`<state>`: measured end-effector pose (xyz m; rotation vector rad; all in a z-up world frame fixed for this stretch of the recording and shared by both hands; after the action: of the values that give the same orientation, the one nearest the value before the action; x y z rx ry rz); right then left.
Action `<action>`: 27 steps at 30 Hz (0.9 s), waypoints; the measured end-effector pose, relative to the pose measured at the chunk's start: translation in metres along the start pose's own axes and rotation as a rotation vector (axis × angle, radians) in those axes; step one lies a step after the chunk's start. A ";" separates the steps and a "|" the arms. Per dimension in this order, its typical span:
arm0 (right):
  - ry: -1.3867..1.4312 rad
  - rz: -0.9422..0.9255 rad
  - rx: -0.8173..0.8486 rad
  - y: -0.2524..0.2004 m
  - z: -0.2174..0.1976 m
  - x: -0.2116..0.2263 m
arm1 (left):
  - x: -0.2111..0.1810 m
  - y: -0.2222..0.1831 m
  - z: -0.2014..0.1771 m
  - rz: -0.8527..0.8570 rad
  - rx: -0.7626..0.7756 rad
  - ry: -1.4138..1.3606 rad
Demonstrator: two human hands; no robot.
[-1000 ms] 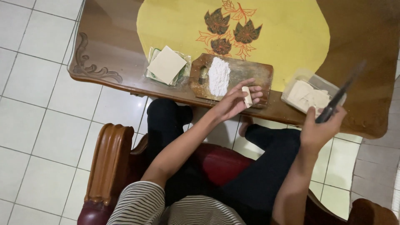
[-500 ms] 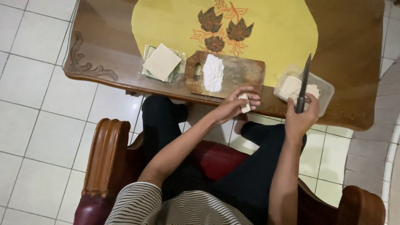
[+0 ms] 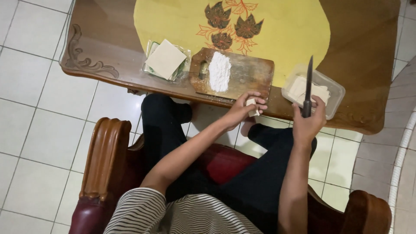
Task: Cutting square food wrappers into smaller pieces by folding and slicing with a knife on a cutting board.
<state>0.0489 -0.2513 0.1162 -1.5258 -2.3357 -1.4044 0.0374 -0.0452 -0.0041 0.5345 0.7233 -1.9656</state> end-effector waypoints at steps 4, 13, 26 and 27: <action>-0.030 -0.044 0.019 -0.002 0.005 -0.005 | -0.001 -0.006 -0.003 0.001 -0.040 -0.016; 0.161 0.026 -0.128 -0.013 -0.004 -0.018 | 0.005 0.011 0.005 0.045 -0.173 0.000; 0.357 0.069 -0.424 -0.025 -0.016 -0.026 | 0.019 0.119 0.060 -0.026 -0.489 0.323; 0.347 0.074 -0.442 -0.028 -0.020 -0.026 | 0.030 0.132 0.054 -0.104 -0.565 0.239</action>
<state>0.0335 -0.2872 0.0981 -1.2862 -1.8326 -2.0693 0.1362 -0.1511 -0.0190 0.3890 1.4220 -1.6944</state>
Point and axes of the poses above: each hand's wrist, its own y-axis towards the middle knuckle, its own z-axis out of the palm, x = y × z, the point moved 8 cm from there along y, towards the middle knuckle, and after that the axes turned 15 degrees about -z, right-handed, at the moved point
